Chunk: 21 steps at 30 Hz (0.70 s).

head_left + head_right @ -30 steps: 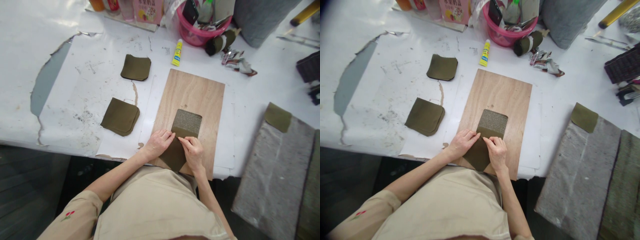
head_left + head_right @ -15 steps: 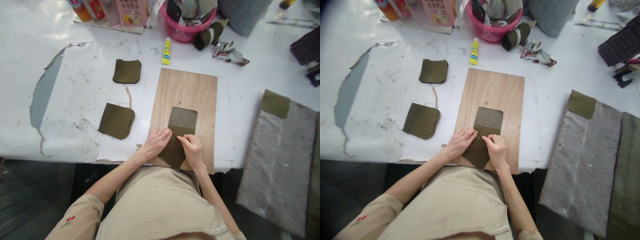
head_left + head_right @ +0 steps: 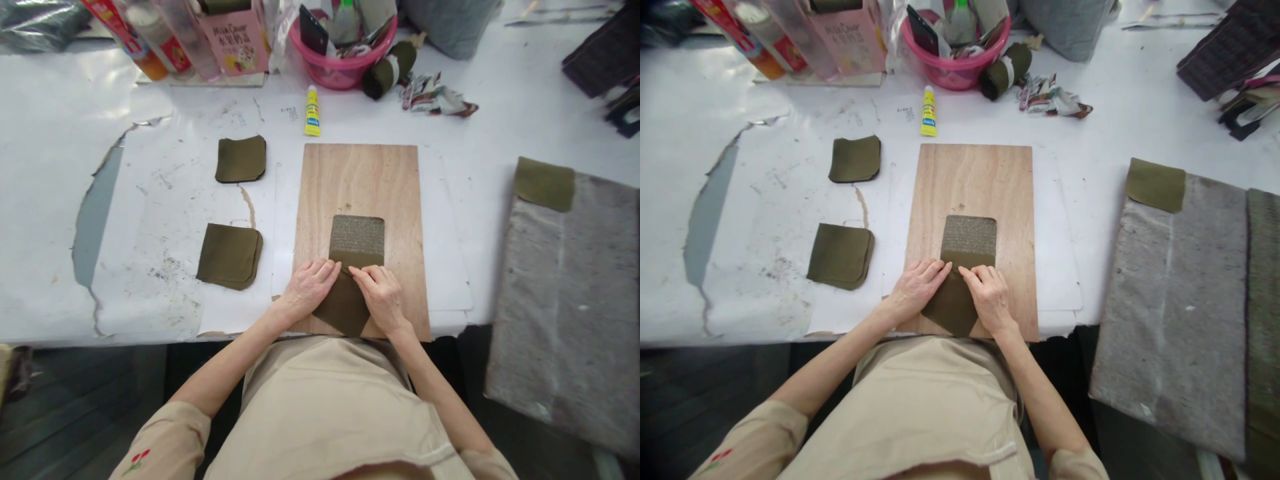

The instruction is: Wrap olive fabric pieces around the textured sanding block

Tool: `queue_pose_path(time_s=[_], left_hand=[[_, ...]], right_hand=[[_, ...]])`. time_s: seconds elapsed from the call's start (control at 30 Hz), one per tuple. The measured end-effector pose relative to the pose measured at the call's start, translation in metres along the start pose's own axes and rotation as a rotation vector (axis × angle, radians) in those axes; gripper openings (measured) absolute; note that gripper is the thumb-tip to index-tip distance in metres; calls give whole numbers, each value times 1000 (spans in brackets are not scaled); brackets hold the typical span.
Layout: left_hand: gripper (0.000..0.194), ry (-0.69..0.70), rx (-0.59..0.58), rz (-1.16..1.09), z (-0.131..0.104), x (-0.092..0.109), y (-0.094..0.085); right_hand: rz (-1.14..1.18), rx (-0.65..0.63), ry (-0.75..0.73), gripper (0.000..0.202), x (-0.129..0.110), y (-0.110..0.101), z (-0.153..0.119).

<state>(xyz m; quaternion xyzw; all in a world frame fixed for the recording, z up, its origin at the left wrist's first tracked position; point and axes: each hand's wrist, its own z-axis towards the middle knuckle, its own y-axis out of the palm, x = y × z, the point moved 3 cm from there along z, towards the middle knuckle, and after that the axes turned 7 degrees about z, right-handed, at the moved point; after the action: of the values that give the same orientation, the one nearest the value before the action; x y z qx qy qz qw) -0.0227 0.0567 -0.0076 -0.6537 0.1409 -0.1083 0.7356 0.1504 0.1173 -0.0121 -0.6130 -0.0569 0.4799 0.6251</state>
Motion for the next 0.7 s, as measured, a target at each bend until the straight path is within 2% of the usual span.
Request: queue_pose_path(time_s=[0.13,0.43,0.57,0.7], left_hand=[[37,19,15,29,0,0,0],[39,55,-50,101,0,1,-4],[40,34,-30,138,0,3,-5],[37,73,-32,158,2,6,-5]], right_hand=[[-23,-21,-26,24,0,0,0],[-97,-22,-64,22,-4,0,0],[-116,-9,-72,22,-5,-1,0],[-100,26,-105,21,-3,-4,-1]])
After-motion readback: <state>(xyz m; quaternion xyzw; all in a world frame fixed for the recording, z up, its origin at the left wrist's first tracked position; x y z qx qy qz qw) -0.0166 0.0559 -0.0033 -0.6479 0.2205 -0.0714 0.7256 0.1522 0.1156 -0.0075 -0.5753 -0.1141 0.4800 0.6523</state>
